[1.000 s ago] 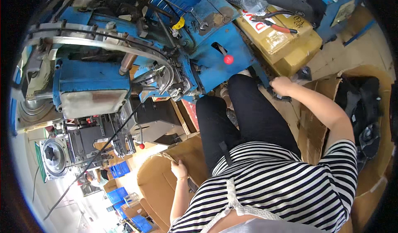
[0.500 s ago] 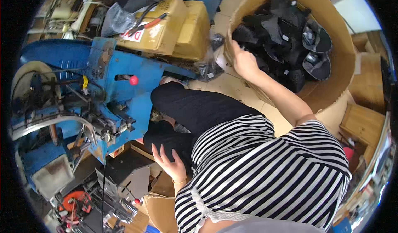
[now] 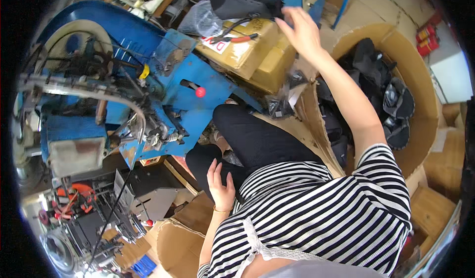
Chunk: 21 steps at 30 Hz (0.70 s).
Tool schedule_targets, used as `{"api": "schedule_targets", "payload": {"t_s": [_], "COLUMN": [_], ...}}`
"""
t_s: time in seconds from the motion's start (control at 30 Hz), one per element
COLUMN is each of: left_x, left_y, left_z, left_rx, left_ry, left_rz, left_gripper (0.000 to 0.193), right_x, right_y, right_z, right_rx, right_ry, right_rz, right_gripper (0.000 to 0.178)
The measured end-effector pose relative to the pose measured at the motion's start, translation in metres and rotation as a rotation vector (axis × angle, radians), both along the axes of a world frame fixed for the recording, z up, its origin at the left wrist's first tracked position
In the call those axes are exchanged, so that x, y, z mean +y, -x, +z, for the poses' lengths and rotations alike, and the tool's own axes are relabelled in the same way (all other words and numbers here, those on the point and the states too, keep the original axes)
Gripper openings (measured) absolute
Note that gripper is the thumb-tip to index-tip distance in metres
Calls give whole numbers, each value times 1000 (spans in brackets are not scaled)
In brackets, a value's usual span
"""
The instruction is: Operating a specialized industrial machine to process shoe upper components and refilling the machine's component hopper.
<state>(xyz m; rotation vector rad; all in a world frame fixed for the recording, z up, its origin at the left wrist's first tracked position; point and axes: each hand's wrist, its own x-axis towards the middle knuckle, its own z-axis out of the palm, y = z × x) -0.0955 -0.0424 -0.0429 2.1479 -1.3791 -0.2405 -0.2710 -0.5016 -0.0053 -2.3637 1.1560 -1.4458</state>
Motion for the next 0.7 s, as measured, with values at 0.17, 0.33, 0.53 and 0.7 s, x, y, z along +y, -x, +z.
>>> {"api": "schedule_targets", "payload": {"t_s": [0.17,0.33,0.53,0.7], "left_x": [12,15,15,-1], "left_y": [5,1,-7,-16], "left_z": [6,12,46,125], "left_rx": [-31,-20,-1,-163], "left_ry": [67,137,316,552], "left_rz": [116,116,69,-89], "left_gripper": [39,35,33,50], "right_x": [-74,-88,42,165], "right_y": [-88,-73,4,-3], "right_z": [-1,37,188,199], "right_rx": [370,275,434,673], "right_ry": [3,326,190,-15], "right_rz": [-83,93,339,1089], "right_gripper": [51,38,43,43]}}
